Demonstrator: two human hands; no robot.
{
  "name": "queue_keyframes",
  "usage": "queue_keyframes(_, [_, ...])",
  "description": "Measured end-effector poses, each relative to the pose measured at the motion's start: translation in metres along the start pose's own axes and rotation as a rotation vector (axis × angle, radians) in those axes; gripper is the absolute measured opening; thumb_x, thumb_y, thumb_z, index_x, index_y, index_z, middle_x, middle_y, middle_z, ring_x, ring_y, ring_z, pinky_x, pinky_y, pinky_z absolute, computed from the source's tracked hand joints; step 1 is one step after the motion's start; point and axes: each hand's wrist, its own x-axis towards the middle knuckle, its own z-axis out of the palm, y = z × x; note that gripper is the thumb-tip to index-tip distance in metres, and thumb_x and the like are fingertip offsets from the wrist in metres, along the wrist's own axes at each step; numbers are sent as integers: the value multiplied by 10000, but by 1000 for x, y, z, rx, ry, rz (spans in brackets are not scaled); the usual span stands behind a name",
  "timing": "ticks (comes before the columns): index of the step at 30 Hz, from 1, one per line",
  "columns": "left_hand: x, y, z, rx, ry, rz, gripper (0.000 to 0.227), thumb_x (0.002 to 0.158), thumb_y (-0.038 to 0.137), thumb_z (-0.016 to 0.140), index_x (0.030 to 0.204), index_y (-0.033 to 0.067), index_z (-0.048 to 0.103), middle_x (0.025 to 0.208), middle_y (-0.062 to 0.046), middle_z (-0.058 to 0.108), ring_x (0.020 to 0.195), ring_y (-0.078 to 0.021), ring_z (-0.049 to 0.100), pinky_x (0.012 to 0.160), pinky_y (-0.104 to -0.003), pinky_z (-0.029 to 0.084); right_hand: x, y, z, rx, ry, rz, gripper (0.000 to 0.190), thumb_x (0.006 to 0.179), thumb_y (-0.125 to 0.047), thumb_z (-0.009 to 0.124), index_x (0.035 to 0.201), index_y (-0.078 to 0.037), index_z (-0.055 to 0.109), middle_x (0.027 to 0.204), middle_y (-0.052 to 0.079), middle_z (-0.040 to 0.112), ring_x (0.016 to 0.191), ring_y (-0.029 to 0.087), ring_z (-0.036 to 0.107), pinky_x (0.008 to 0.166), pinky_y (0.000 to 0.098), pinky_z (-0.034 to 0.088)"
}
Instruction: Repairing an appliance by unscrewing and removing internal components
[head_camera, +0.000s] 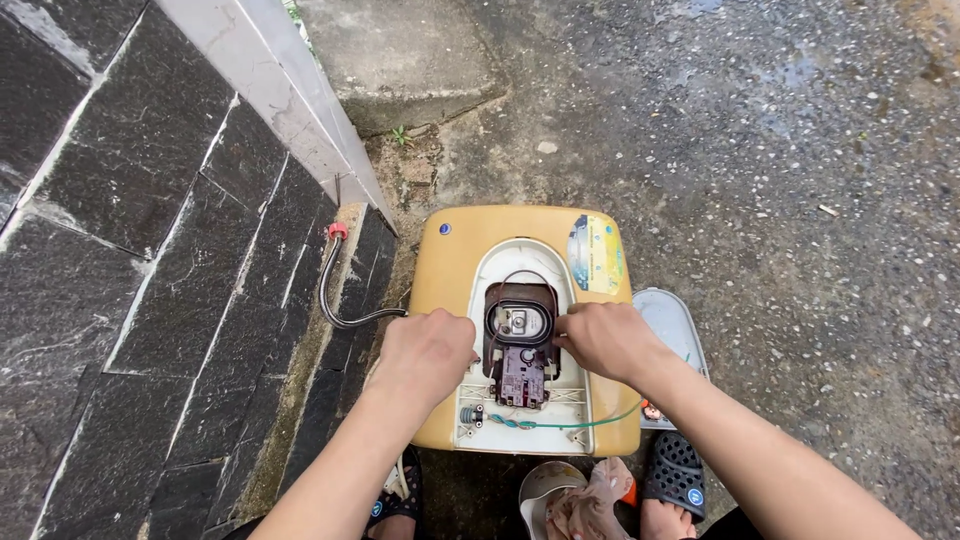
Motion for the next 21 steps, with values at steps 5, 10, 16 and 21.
queue_keyframes(5, [21, -9, 41, -4, -39, 43, 147, 878, 195, 638, 884, 145, 777, 830, -101, 753, 870, -353, 767, 732, -499, 616, 44, -15, 25, -42, 120, -82, 158, 920, -314, 639, 955, -191, 731, 908, 17, 703, 887, 309, 746, 748, 462, 622])
queue_keyframes(10, [20, -17, 36, -11, -35, 86, 160, 882, 127, 612, 828, 137, 761, 802, -122, 737, 852, -373, 764, 728, -467, 612, 86, -6, 80, -103, 200, -110, 126, 867, -267, 660, 872, -173, 744, 838, 7, 694, 830, 286, 734, 681, 435, 618])
queue_keyframes(16, [-3, -3, 3, -40, -118, 105, 262, 879, 86, 557, 1054, 187, 724, 961, -191, 699, 921, -456, 690, 787, -539, 542, 92, -11, 72, -166, 215, -181, 146, 865, -178, 609, 796, -228, 728, 817, 11, 713, 740, 318, 720, 508, 453, 527])
queue_keyframes(21, [-1, 6, 1, -106, -192, 139, 158, 990, 310, 637, 1096, 236, 729, 1014, -165, 707, 969, -427, 679, 811, -527, 520, 98, -9, 75, -181, 228, -215, 154, 828, -122, 582, 746, -198, 688, 806, -1, 689, 722, 324, 713, 468, 466, 507])
